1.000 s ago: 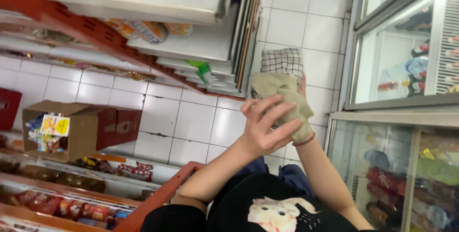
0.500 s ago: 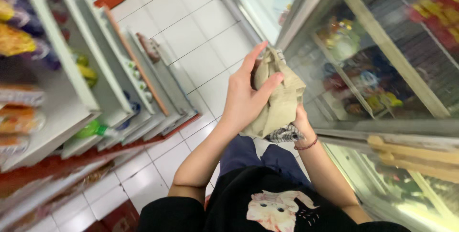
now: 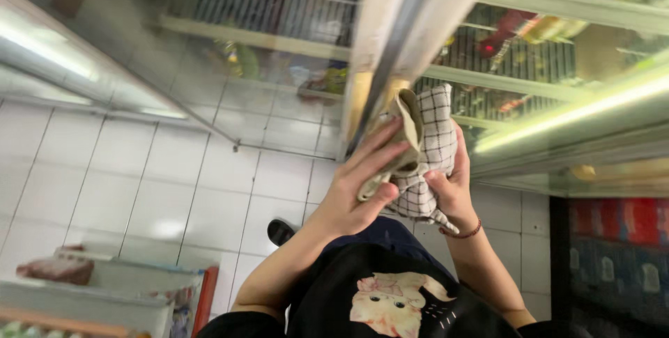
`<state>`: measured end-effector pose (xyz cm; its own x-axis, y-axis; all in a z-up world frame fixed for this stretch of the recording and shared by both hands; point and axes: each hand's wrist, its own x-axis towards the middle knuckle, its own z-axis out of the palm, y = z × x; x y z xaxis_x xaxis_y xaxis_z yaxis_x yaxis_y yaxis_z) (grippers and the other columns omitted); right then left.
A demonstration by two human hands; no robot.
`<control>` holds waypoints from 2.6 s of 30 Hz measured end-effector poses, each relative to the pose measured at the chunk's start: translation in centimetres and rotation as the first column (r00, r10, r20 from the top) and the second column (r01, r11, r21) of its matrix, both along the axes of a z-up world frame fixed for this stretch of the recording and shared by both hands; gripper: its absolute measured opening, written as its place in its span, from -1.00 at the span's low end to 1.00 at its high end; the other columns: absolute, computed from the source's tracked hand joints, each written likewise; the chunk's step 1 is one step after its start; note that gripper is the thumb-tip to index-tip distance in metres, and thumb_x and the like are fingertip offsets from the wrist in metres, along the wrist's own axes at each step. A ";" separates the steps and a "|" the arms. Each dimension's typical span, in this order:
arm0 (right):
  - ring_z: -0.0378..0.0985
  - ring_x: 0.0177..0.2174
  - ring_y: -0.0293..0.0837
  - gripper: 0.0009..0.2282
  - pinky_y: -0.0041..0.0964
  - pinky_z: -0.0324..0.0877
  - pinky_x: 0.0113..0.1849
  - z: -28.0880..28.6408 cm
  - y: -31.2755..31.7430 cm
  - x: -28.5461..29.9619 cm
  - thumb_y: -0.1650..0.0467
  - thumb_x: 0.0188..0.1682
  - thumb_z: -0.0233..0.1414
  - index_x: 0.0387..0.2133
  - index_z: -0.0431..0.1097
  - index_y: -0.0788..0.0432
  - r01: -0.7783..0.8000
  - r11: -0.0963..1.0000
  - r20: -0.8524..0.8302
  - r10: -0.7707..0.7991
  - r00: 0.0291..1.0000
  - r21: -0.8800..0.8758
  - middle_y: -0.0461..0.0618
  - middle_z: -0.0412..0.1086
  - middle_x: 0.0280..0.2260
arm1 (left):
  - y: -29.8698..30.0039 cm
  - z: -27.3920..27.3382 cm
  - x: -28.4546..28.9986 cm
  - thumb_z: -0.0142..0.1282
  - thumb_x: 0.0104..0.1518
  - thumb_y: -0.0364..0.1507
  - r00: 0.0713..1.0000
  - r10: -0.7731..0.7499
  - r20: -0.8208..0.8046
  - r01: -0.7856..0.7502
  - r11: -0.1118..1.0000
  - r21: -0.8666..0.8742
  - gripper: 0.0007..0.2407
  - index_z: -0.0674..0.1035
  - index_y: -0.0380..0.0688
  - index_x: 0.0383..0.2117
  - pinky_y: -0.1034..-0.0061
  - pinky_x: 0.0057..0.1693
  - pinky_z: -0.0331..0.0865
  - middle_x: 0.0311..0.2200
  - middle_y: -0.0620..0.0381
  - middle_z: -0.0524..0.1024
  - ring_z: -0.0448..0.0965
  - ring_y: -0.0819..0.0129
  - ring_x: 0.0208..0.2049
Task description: The person wipes the glass doors and interior shelves of a refrigerator using a cloth and a spray bottle. They spray cleaning liquid and wipe the surfaces, then place the cleaning items into a cardboard box.
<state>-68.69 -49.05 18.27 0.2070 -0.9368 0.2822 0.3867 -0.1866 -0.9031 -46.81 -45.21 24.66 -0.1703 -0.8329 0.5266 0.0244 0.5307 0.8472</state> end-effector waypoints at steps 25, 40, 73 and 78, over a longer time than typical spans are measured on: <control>0.48 0.00 -0.13 -0.48 -0.25 0.42 -0.02 -3.5 9.6 -36.9 0.47 0.09 -0.05 0.36 0.07 0.26 0.952 0.268 0.156 -0.957 0.245 0.146 0.10 0.35 0.10 | -11.2 -3.0 -40.9 0.07 -0.04 -0.15 0.106 -0.270 -0.957 0.972 -0.175 0.157 -0.38 0.37 -0.30 0.15 0.26 0.17 0.50 0.07 -0.12 0.49 0.57 0.09 0.07; 0.46 -0.02 -0.18 -0.52 -0.32 0.35 0.02 -3.8 7.6 -55.8 0.47 0.06 -0.03 0.28 0.16 0.32 0.986 0.086 0.132 -0.989 0.068 0.142 0.06 0.39 0.05 | -15.4 -10.6 -53.9 0.16 0.04 -0.36 0.363 -0.509 -0.781 0.932 0.217 0.292 -0.52 0.43 -0.26 0.12 0.24 0.09 0.46 -0.01 -0.04 0.53 0.56 0.16 0.00; 0.37 0.12 -0.16 -0.35 -0.30 0.30 0.21 5.6 -5.8 -90.9 0.52 -0.01 -0.04 0.41 -0.09 0.29 0.724 0.608 0.391 -0.610 0.689 -0.327 0.07 0.23 0.21 | -21.4 18.0 -76.9 -0.15 0.29 0.12 0.214 0.976 -0.045 -0.377 0.039 -0.925 -0.52 0.40 0.28 0.24 -0.36 0.35 -0.25 0.32 0.04 0.22 0.13 -0.17 0.35; 0.36 0.02 -0.15 -0.36 -0.33 0.31 0.10 4.0 -7.0 -92.2 0.54 0.06 -0.06 0.46 -0.10 0.32 0.709 0.614 0.379 -0.600 0.705 -0.347 0.13 0.22 0.19 | -20.9 25.3 -86.2 -0.10 0.35 0.01 0.306 0.945 0.114 -0.270 0.202 -0.941 -0.56 0.35 0.28 0.31 -0.32 0.45 -0.20 0.35 0.07 0.18 0.14 -0.15 0.37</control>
